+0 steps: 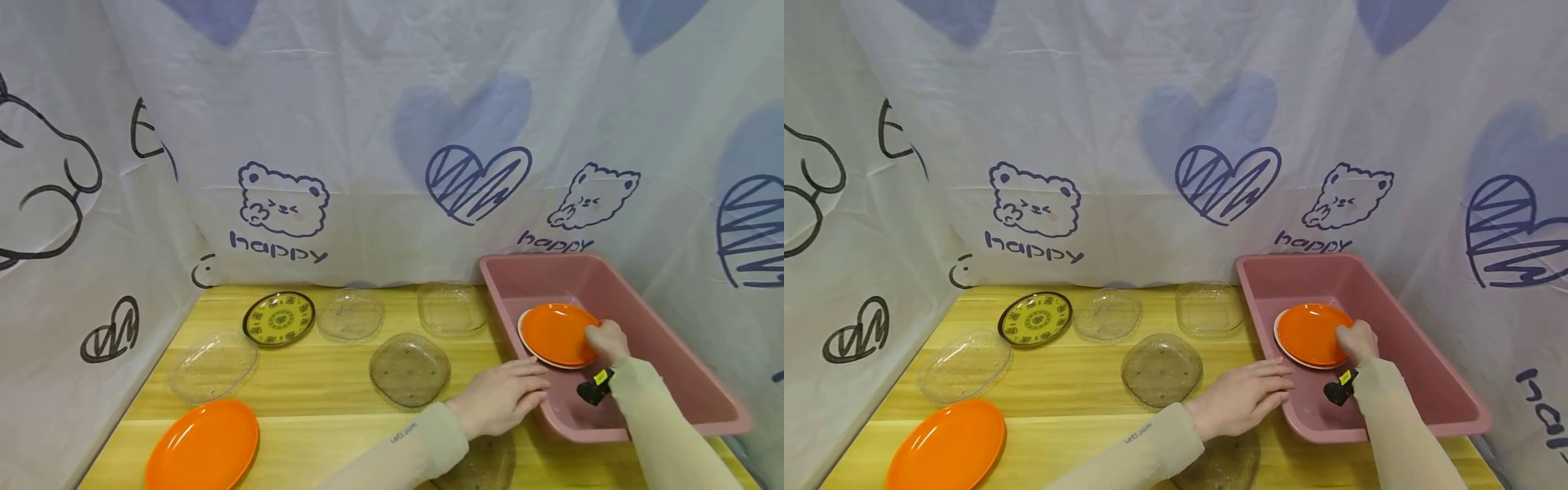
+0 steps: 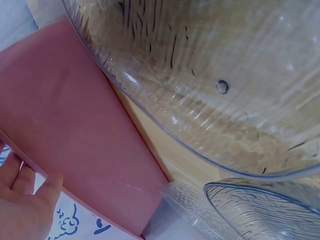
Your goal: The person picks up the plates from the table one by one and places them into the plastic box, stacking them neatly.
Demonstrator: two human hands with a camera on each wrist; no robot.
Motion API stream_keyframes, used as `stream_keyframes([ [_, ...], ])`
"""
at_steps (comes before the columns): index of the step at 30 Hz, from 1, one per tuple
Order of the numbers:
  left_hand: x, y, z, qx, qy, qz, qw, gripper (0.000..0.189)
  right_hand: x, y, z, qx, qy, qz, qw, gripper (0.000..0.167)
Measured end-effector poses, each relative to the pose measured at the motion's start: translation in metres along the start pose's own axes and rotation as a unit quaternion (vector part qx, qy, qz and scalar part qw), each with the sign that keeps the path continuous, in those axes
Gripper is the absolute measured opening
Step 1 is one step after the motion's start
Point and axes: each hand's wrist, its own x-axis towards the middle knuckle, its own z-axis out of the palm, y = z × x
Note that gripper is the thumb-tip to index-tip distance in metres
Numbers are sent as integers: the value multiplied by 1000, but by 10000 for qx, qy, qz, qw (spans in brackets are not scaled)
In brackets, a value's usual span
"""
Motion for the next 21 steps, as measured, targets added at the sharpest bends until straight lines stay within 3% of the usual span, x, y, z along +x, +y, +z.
stream_keyframes([
  [8, -5, -5, -3, -242, -9, -68, 9997, 39, 8, -6, 9, 210, -215, -131, 9995, 63],
  [21, -4, -6, -5, -122, -216, -96, 9996, 42, 6, -12, 8, 69, -246, -370, 9990, 62],
])
